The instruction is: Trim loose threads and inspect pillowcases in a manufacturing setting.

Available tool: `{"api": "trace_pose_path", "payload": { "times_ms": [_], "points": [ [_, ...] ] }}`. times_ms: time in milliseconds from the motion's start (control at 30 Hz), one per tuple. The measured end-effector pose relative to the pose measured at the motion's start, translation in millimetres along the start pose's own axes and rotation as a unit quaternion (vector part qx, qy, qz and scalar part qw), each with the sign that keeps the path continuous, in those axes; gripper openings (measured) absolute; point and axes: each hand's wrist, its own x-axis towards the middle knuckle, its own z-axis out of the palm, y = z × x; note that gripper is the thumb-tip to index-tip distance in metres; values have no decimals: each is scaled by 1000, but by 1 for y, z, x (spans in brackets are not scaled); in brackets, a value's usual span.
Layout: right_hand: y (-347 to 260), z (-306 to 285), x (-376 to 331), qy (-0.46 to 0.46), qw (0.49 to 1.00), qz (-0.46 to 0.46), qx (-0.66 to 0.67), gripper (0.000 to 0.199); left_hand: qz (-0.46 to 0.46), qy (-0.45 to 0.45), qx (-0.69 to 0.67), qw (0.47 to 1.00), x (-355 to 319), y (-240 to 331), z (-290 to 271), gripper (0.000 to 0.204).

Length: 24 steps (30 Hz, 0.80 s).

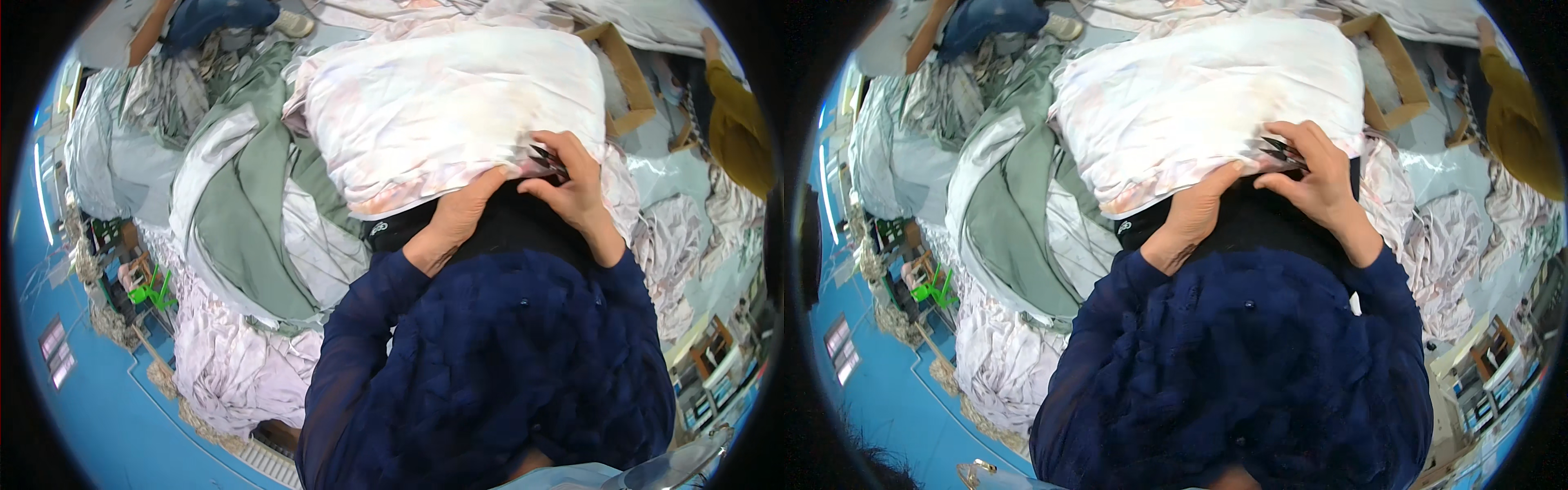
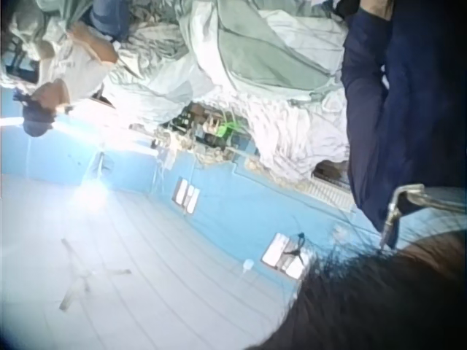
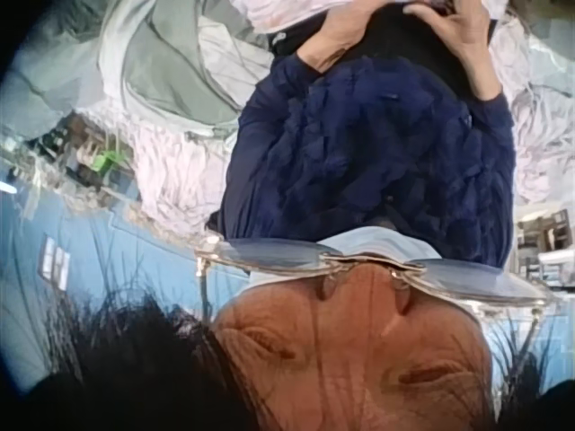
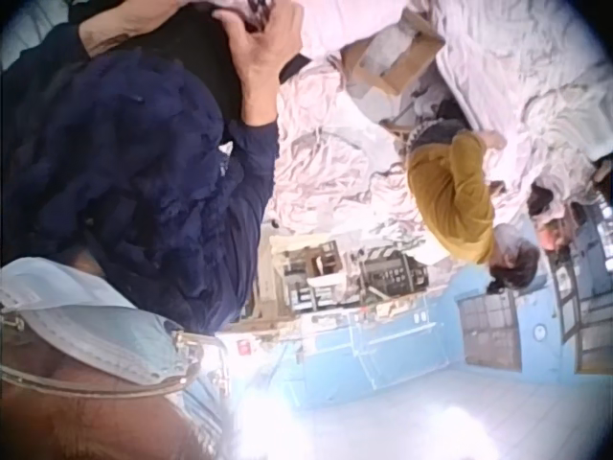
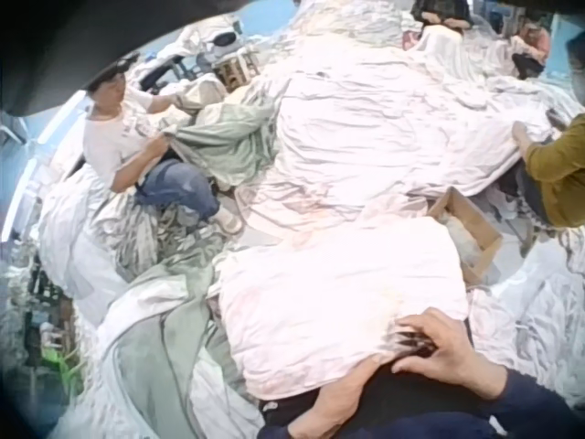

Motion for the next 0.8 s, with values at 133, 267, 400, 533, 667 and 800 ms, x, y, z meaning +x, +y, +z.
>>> {"api": "trace_pose_path", "payload": {
  "times_ms": [133,267,400,533,667,800],
  "points": [
    [2,18,-7,45,984,-34,-171,56,55,29,-53,997,-5,-7,3,29],
    [18,9,-7,155,969,-80,-174,47,13,-49,35,998,-21,0,4,28],
    [12,-11,1,211,953,-108,-187,45,228,14,442,868,-66,21,-13,17],
    [8,-31,0,235,947,-118,-182,41,332,279,635,640,-72,35,-34,36],
    [10,-44,-6,256,943,-115,-180,33,308,316,681,585,-60,29,-63,23],
    [5,-63,-8,292,934,-102,-179,29,323,311,700,556,-51,34,-88,11]
  ]
}}
